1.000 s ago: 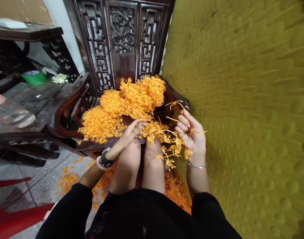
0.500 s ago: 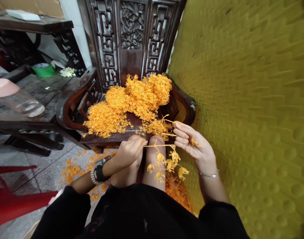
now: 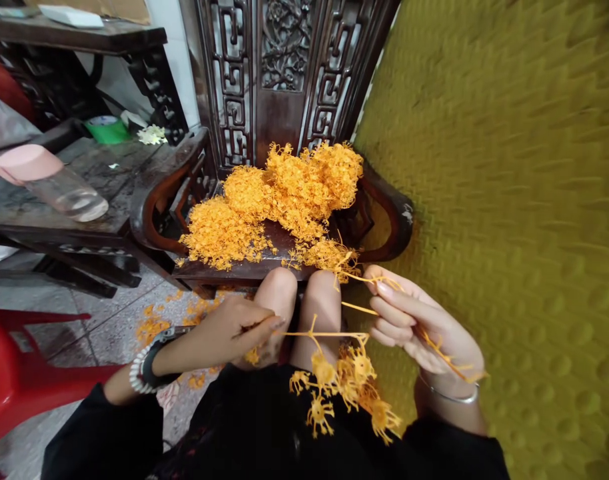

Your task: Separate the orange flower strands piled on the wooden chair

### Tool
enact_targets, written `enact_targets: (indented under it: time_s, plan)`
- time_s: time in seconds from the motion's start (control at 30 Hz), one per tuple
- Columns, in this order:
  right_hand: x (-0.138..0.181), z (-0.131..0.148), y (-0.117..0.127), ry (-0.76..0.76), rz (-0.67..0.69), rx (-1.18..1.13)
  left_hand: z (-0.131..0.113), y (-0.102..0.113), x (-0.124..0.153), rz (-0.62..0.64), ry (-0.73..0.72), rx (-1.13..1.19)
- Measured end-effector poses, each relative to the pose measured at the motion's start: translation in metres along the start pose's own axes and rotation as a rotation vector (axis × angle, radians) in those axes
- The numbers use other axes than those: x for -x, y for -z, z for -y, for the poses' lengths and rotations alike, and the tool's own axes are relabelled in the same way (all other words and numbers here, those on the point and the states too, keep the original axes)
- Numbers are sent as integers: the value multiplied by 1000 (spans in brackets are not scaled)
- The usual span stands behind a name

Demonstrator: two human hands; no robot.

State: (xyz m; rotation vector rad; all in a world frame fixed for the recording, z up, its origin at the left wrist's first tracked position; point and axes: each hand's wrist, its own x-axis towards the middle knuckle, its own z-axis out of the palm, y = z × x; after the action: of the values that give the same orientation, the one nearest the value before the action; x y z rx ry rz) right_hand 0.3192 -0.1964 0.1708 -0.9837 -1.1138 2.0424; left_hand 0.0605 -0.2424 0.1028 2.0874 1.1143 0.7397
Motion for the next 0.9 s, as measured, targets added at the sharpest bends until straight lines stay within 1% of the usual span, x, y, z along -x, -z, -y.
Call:
enact_targets:
  time_s: [0.13, 0.2, 0.27, 0.3, 0.33, 0.37, 0.4, 0.47, 0.53, 0.6, 0.7, 0.77, 0.83, 0.9]
  plan:
    - [-1, 4, 3, -5, -6, -2, 3, -2, -7, 295, 117, 507]
    - [-1, 8, 6, 20, -15, -22, 5, -8, -10, 420, 226, 780]
    - [0, 12, 11, 49, -39, -32, 5, -14, -10, 472, 368, 983]
    - [1, 14, 13, 59, -50, -32, 4, -16, -9, 472, 432, 1030]
    - [2, 15, 15, 62, -59, -31, 2, -18, -8, 456, 468, 1027]
    - [4, 15, 16, 60, -65, -30, 0, -18, -7, 424, 465, 973]
    - [5, 15, 17, 54, -65, -30, -2, -17, -7, 385, 426, 872]
    - [7, 12, 18, 30, -56, -36, -6, -13, -4, 313, 293, 610]
    - [9, 8, 18, 4, -46, -47, -7, -9, 0, 277, 179, 402]
    - [12, 4, 17, -26, -24, -56, -8, -4, 6, 312, 133, 304]
    - [15, -2, 17, -68, 18, -59, -9, 1, 17, 392, 120, 248]
    - [16, -5, 20, -80, 35, -66, -12, 2, 22, 419, 110, 196]
    - [16, -5, 23, -78, 40, -81, -15, 1, 25, 408, 82, 124]
    - [16, -3, 26, -53, 25, -97, -17, -2, 22, 340, 35, 37]
